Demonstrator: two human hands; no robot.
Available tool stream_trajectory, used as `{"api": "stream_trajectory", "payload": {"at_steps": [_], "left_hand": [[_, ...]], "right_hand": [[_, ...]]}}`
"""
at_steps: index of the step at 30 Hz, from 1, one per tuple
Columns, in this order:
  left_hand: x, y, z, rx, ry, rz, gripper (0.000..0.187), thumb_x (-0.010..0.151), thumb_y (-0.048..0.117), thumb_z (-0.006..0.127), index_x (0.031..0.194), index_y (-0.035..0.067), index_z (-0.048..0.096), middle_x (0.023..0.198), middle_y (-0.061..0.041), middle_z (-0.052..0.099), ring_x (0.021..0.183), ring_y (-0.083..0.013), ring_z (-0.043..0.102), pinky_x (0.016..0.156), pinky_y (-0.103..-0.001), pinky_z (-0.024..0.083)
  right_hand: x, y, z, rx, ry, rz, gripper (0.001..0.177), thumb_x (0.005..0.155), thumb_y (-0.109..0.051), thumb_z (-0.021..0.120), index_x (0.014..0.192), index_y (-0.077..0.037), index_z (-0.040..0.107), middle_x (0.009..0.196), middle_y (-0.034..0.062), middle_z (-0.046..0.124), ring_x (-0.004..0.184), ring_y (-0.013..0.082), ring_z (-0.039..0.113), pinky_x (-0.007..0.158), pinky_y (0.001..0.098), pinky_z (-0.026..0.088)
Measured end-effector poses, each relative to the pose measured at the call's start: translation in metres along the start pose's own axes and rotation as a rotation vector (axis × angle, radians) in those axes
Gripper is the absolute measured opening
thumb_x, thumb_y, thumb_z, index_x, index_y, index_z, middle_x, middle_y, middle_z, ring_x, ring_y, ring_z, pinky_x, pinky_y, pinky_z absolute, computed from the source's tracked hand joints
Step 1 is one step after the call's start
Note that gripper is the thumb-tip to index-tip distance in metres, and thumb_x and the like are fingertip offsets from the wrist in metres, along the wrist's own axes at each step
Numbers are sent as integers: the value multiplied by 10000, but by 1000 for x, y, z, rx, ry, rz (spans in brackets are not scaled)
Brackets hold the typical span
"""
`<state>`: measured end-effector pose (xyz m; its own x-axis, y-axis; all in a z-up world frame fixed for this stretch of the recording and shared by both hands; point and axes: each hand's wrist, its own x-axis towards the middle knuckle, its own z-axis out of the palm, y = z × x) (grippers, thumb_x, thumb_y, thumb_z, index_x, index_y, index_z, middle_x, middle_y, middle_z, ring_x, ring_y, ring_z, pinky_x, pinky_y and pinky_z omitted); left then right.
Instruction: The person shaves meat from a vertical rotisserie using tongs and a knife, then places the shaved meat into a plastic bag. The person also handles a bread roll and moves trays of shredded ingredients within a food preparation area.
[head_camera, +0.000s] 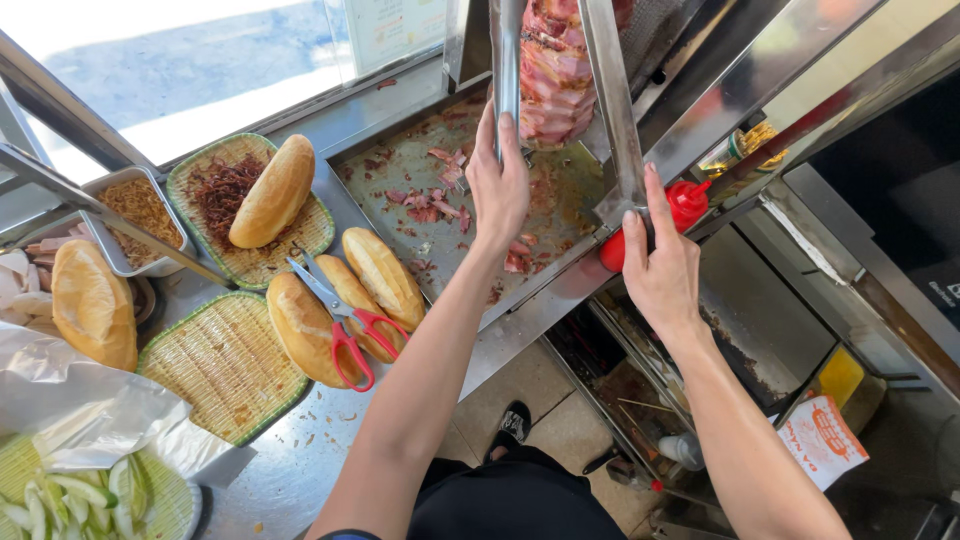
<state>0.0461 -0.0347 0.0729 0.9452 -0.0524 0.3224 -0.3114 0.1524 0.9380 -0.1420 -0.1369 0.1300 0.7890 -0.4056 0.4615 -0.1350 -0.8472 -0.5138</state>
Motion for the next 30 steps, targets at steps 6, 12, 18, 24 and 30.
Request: {"api": "stream_trajectory", "payload": {"at_steps": [6, 12, 18, 24, 30], "left_hand": [[32, -6, 19, -217, -124, -184, 567, 1081, 405, 460, 1493, 24, 543, 811, -27, 576, 656, -90, 500, 600, -295, 438], [21, -17, 19, -335, -165, -200, 532, 1104, 396, 450, 1421, -4, 600, 701, 37, 485, 584, -40, 424, 494, -269, 348], [23, -17, 14, -340, -187, -181, 529, 1113, 403, 452, 1455, 18, 570, 707, 49, 481, 577, -32, 431, 468, -254, 359], [24, -20, 15, -431, -223, -291, 540, 1077, 403, 455, 1458, 37, 571, 649, 53, 463, 503, -43, 412, 409, -260, 339], [7, -28, 21, -406, -142, -159, 534, 1146, 402, 452, 1533, 41, 526, 817, 64, 585, 629, -37, 461, 531, -264, 412]], "right_hand": [[-24, 8, 2, -118, -88, 157, 596, 1070, -240, 583, 1627, -231, 369, 801, 265, 677, 746, 437, 708, 687, 449, 553], [53, -4, 28, -15, -12, -30, 574, 1108, -214, 563, 1629, -232, 322, 834, 205, 696, 699, 371, 732, 636, 447, 545], [75, -7, 42, -99, -14, -90, 591, 1133, -190, 582, 1653, -210, 303, 809, 209, 694, 701, 389, 708, 629, 464, 521], [-7, 21, 29, -237, 47, -190, 635, 1090, -201, 584, 1657, -187, 297, 926, 252, 694, 750, 424, 693, 617, 467, 537], [107, 15, 71, -201, 18, -145, 572, 1152, -214, 585, 1650, -238, 305, 778, 199, 688, 692, 397, 690, 607, 486, 501]]}}
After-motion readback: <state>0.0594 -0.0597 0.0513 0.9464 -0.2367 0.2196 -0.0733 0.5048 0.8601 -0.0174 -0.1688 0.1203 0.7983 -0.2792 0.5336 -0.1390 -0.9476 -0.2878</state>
